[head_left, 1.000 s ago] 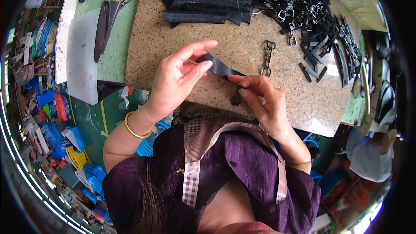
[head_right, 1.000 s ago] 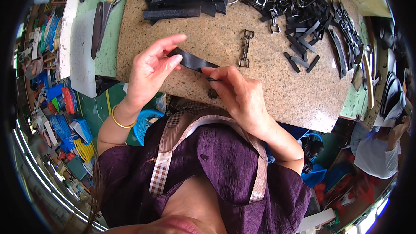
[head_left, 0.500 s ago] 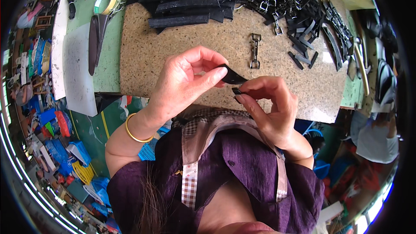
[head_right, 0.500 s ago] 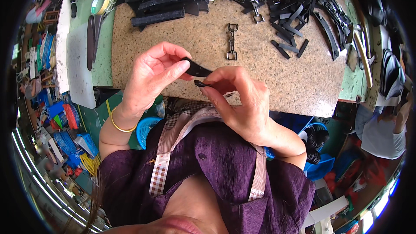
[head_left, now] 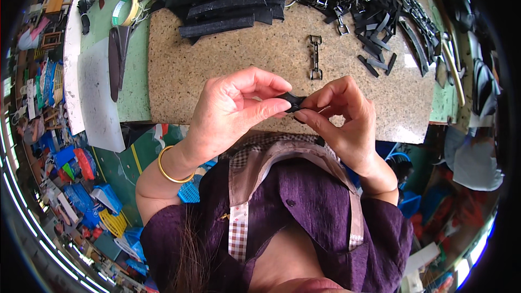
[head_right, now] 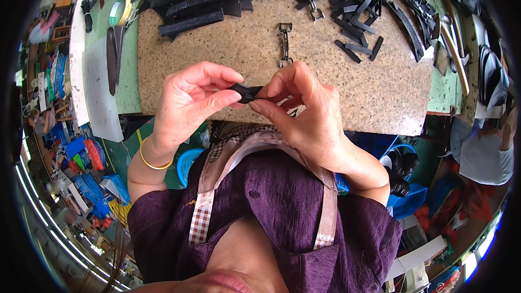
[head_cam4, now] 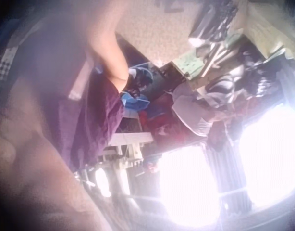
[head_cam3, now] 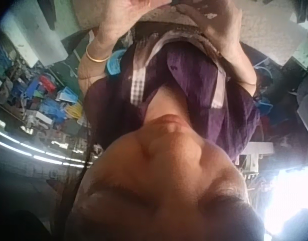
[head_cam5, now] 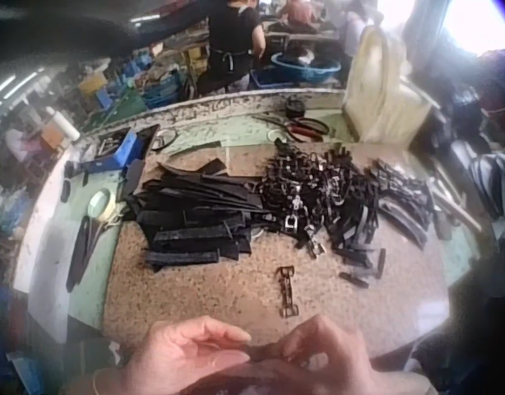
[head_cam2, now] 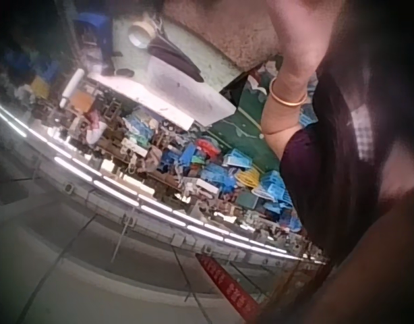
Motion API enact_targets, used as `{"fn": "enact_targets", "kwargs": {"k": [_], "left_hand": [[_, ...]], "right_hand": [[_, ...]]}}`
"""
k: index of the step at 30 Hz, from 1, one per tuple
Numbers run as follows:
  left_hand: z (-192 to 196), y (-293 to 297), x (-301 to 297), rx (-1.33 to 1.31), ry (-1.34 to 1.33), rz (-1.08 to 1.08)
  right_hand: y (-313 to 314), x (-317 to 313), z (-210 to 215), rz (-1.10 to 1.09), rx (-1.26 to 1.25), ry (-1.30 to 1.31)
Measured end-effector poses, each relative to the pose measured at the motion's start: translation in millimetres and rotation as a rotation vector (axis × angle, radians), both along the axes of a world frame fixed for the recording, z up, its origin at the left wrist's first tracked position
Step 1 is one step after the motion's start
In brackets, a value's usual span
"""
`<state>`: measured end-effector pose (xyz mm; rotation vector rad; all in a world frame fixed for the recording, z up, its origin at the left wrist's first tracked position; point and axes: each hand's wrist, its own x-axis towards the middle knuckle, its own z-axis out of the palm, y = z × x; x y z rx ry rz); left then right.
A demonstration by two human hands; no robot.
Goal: The person empties metal buckles from a plastic bag onto the workbench and then assembles straps by threading and folding strips of strap material through the metal buckles by hand.
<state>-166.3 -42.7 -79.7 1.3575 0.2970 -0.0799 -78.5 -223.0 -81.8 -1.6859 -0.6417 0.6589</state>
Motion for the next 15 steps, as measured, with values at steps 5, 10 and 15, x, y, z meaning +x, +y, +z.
{"fn": "enact_targets", "kwargs": {"k": [5, 10, 15], "left_hand": [[2.6, 0.2, -2.6, 0.117, -0.025, -0.035], [4.9, -3.8, -1.2, 0.271, -0.080, -0.015], [9.3, -5.4, 0.4, 0.421, -0.102, -0.082]], "right_hand": [[-1.2, 0.4, 0.1, 0.012, -0.017, -0.011], [-1.2, 1.0, -0.9, 0.009, -0.011, -0.020], [-2.3, 0.1, -5.5, -0.003, 0.029, -0.068]]}}
